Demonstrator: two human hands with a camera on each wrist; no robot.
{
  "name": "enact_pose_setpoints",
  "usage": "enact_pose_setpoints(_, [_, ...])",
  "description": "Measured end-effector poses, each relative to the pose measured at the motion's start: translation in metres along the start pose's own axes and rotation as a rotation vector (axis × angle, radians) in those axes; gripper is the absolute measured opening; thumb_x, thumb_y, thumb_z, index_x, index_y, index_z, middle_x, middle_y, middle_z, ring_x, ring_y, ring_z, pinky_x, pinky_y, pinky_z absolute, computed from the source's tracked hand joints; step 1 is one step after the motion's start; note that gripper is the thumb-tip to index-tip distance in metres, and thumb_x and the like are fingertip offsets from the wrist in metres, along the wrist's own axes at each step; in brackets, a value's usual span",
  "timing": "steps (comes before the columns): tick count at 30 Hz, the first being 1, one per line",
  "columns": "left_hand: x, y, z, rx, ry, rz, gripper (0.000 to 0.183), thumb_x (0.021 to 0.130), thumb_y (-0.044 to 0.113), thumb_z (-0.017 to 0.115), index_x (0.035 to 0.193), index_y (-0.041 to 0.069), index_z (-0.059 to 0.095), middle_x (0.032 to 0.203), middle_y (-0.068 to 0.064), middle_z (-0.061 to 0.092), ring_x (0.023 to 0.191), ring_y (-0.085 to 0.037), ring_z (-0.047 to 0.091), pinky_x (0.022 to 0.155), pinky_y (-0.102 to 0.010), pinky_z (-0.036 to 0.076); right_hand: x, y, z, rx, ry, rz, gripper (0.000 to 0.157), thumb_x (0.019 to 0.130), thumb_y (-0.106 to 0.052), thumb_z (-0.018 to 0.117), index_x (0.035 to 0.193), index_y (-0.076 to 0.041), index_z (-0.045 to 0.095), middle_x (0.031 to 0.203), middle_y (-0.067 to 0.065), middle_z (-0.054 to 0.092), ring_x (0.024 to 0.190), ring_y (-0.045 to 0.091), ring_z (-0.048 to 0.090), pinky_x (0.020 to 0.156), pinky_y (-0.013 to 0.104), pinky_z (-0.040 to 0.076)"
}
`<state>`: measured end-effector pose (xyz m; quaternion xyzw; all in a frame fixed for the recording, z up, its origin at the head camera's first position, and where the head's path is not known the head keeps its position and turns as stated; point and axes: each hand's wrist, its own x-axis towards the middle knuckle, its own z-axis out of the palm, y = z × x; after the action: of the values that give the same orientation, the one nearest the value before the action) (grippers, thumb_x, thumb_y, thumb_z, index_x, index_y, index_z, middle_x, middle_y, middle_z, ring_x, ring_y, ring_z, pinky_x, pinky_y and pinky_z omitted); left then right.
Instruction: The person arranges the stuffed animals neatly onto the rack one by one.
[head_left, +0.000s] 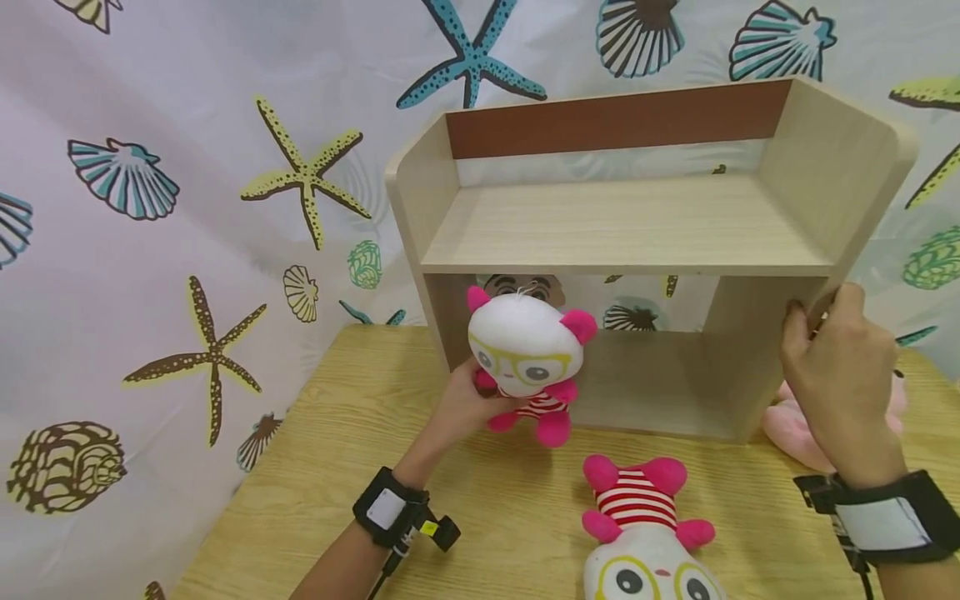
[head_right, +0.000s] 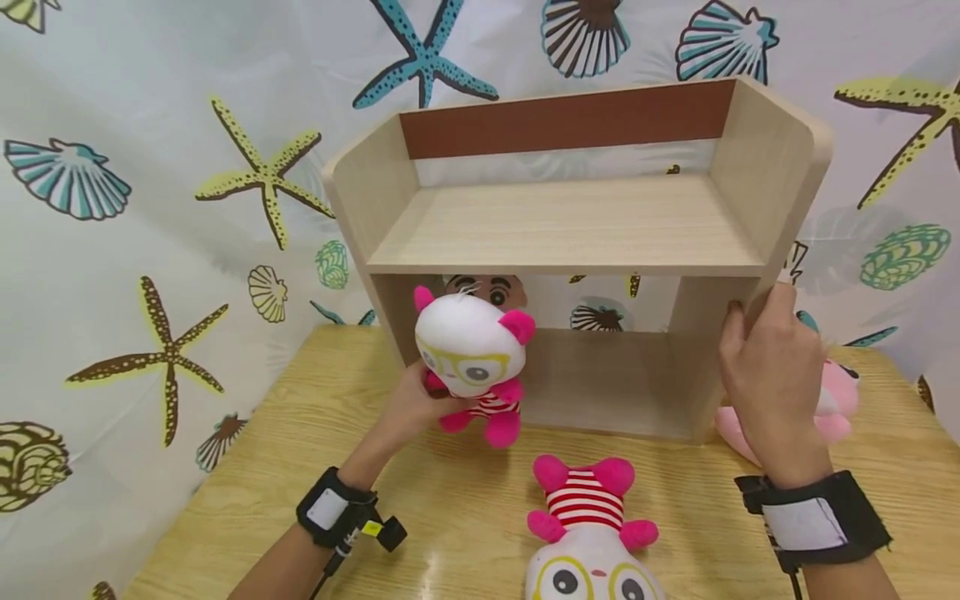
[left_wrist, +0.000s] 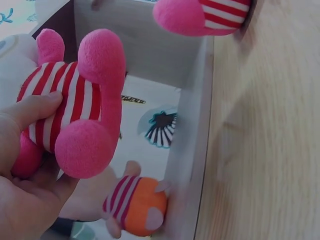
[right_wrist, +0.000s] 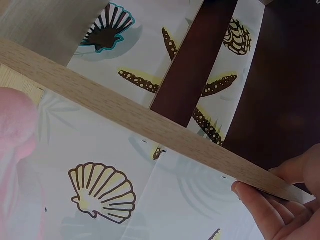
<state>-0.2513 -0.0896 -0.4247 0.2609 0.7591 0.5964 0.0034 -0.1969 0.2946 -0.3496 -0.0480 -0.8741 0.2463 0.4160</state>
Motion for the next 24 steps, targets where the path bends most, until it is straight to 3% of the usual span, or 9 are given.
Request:
enact_pose_setpoints(3, [0.003,-0.002,0.006,0.024,0.010,0.005,0.058,0.082,0.008,0.081,0.133,0.005,0.054,0.125,-0.009,0.063,0.112,-0.022,0.061,0.093,-0.039,0.052,0.001,0.001,0.001,0.000,-0.006,-0.005,0.039,0.099,-0.014,0.054,0.118,0.019,0.048,0.087,0.043,0.059,0.069,0.061,0.059,0.043,0.007,0.022])
enact_pose_setpoints(5, [0.005,-0.005,0.010,0.038,0.018,0.013,0.057,0.081,0.008,0.081,0.132,0.004,0.054,0.124,-0.010,0.064,0.111,-0.022,0.062,0.092,-0.038,0.052,0.001,0.001,0.001,-0.004,-0.009,-0.010,0.039,0.099,-0.014,0.054,0.118,0.020,0.048,0.086,0.043,0.059,0.069,0.060,0.059,0.040,0.014,0.029])
enact_pose_setpoints(9, [0.009,-0.008,0.018,0.056,0.027,0.035,0.057,0.080,0.007,0.081,0.130,0.001,0.055,0.123,-0.012,0.065,0.109,-0.023,0.063,0.091,-0.036,0.053,0.001,0.002,0.002,-0.010,-0.007,-0.016,0.038,0.099,-0.014,0.054,0.117,0.019,0.048,0.083,0.042,0.058,0.065,0.059,0.059,0.038,0.023,0.030])
enact_pose_setpoints(12, [0.014,-0.009,0.023,0.052,0.027,0.041,0.057,0.080,0.007,0.081,0.130,0.001,0.056,0.122,-0.012,0.065,0.109,-0.022,0.063,0.091,-0.035,0.053,0.002,0.003,0.002,-0.008,-0.006,-0.016,0.039,0.099,-0.015,0.054,0.118,0.019,0.048,0.082,0.042,0.059,0.062,0.058,0.059,0.039,0.018,0.027])
enact_pose_setpoints(24, [0.028,-0.010,0.043,0.061,0.014,0.001,0.061,0.081,0.010,0.082,0.135,0.007,0.053,0.126,-0.007,0.064,0.115,-0.018,0.060,0.098,-0.034,0.049,0.001,0.003,0.001,-0.006,-0.005,-0.014,0.038,0.099,-0.014,0.053,0.116,0.019,0.048,0.080,0.042,0.058,0.063,0.059,0.058,0.039,0.030,0.032])
